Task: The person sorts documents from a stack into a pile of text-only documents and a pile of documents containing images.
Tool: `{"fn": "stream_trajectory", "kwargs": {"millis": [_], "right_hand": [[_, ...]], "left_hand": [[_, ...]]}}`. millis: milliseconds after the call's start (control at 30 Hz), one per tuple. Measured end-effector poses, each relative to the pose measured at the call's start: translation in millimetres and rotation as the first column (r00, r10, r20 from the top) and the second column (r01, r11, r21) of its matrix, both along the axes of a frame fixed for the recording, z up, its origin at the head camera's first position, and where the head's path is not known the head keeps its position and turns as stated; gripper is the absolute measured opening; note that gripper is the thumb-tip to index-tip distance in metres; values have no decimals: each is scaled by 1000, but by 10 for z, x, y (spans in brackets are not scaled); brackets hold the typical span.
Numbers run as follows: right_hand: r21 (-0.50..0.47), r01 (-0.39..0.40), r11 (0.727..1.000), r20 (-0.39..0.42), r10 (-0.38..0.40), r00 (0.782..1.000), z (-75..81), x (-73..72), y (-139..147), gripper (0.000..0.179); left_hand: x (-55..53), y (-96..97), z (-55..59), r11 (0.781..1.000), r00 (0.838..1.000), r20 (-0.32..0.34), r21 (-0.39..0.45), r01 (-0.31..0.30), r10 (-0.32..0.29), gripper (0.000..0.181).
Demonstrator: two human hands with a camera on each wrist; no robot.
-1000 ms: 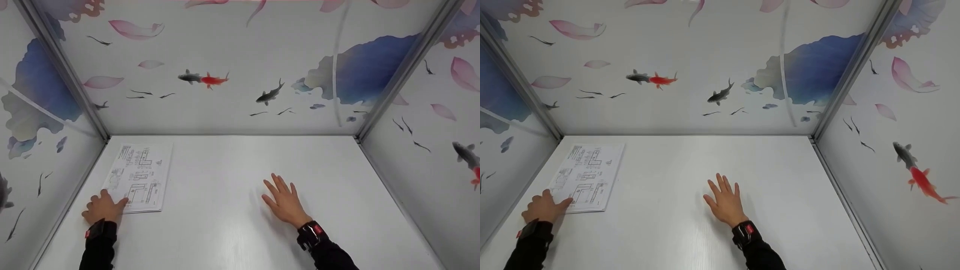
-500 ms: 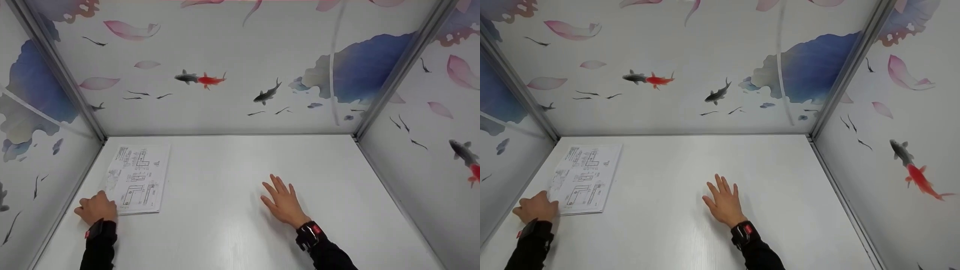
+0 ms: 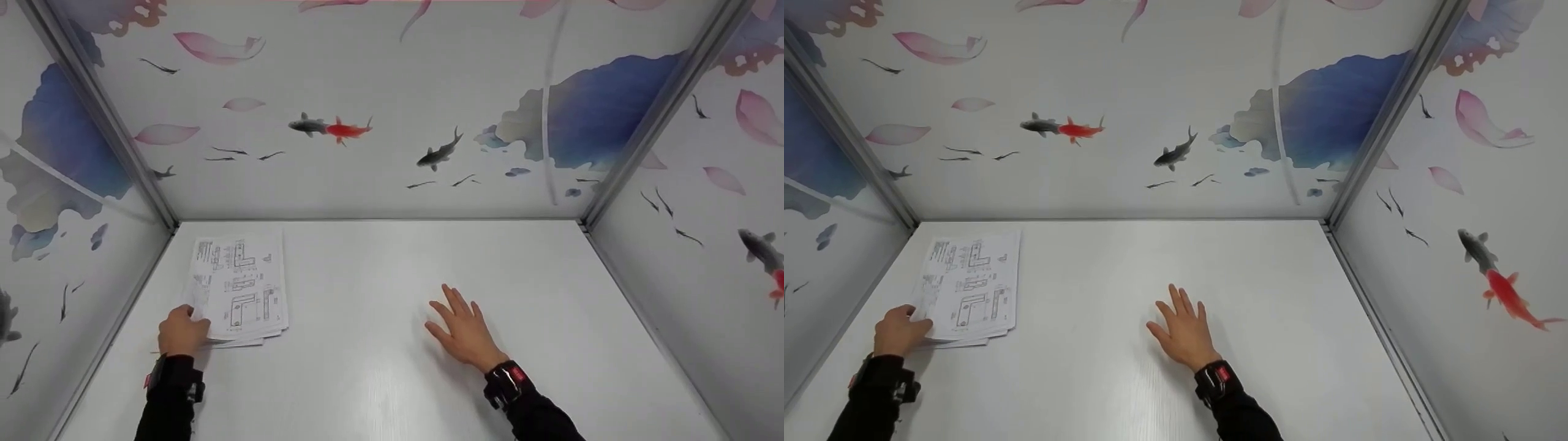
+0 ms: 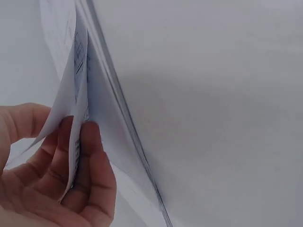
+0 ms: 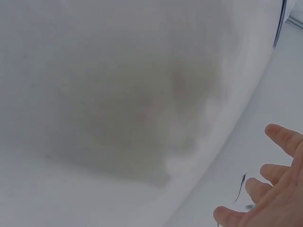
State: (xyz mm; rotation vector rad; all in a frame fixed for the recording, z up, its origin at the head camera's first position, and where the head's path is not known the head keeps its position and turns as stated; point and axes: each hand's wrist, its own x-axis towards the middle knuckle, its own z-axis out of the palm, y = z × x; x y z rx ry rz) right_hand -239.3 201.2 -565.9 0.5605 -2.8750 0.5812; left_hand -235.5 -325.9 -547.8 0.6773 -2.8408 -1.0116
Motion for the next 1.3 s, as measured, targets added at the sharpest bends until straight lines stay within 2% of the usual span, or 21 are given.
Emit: {"fn": "stream_trajectory", "kwargs": {"millis": [133,267,400,500,667,800,1000,1200,1300], "right_hand": [[-5,-4,1000,2,4,1000,3,11,12,52],[-11,-14,1000,-7,14,1000,1,15,21,52],[-20,-19,1000,-20,19,1000,1,14,20,51],[-26,-22,999,-29,22,999,4,13,13,50],[-30,-34,999,-21,33,999,5,17,-1,53],[-31,-30,999,-24,30,999,12,16,-6,54],[-40,-35,999,-19,34,999,25,27,-11,53],[-44,-47,998,-32,45,998,9,34,-9,54],[-41,-43,998,-34,42,999,6,30,-12,55]], "left_hand": [[0,5,-27,997,997,-24,27,76,-76,50],[4,-18,-81,997,998,-49,67,46,-42,66],[9,-50,-87,993,1000,1,120,7,-8,78],[13,-60,-86,997,997,66,70,31,-36,74],[-12,-21,-103,994,987,157,-99,43,-27,62],[-65,-4,-77,990,979,201,-135,50,-22,58],[-96,-44,19,994,970,245,-97,40,-15,61],[-70,-75,65,1000,971,237,-29,3,4,75],[-74,-79,71,1000,973,229,17,10,-14,73]]}}
